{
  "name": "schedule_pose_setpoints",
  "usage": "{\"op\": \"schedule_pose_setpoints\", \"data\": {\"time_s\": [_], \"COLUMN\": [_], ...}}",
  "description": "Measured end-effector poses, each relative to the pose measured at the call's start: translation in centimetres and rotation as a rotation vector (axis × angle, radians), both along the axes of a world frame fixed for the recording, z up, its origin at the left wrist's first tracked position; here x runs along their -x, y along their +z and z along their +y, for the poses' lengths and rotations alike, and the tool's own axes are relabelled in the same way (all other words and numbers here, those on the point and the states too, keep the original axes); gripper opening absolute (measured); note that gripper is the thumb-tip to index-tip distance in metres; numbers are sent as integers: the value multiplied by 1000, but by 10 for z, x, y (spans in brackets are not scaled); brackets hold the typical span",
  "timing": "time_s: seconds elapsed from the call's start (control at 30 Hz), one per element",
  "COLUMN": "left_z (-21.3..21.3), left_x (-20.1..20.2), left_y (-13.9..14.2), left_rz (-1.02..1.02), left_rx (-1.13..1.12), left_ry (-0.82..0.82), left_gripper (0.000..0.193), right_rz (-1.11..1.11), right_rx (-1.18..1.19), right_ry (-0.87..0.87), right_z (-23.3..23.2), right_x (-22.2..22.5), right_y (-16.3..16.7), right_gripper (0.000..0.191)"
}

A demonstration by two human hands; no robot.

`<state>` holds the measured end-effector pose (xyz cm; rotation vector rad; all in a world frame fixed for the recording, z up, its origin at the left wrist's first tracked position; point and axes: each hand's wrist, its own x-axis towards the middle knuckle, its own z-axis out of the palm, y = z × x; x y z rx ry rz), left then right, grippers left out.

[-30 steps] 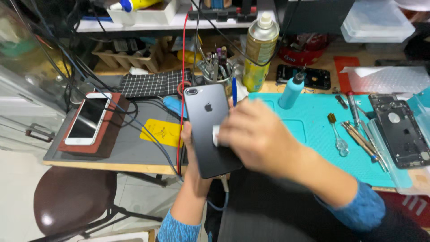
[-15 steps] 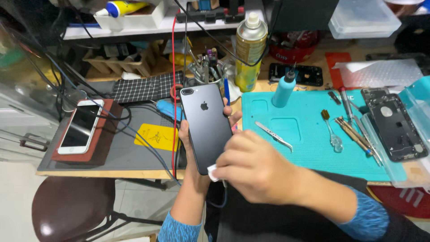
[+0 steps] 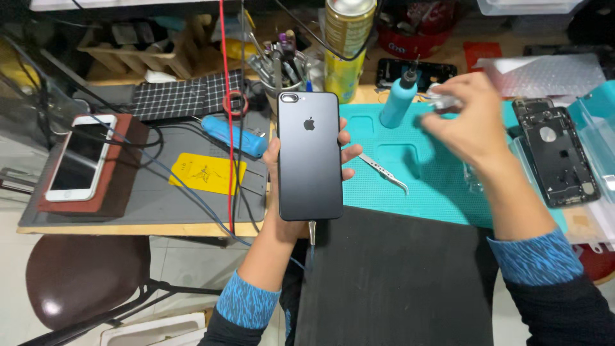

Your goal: The person wipes a black smartphone with a white cloth, then applies a liquid from a small blue bottle and continues wiping the back and edges. The phone is rotated and wiped repeatedly until the end of the clip.

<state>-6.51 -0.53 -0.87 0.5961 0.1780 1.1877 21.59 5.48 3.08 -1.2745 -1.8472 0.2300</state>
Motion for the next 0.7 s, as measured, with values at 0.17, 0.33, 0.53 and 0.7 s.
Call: {"op": "schedule_pose_setpoints", "data": {"time_s": [0.17, 0.33, 0.53, 0.7], "left_z": [5, 7, 7, 1], "left_x": [-8, -7, -2, -5], "left_y": [-8, -11, -7, -2], "left_rz": [25, -53, -103, 68], "left_rx": [-5, 10, -20, -48], "left_ry": [2, 17, 57, 313], "left_gripper": [99, 93, 86, 76], "right_rz": [-127, -143, -441, -787], "right_rx": [72, -22, -468, -660], "right_ry": [-75, 3, 323, 369], "right_z": [20, 24, -17, -34], "right_x": [27, 40, 53, 75], "right_y": [-12, -3, 46, 79], "right_gripper": [61, 45, 50, 38]}}
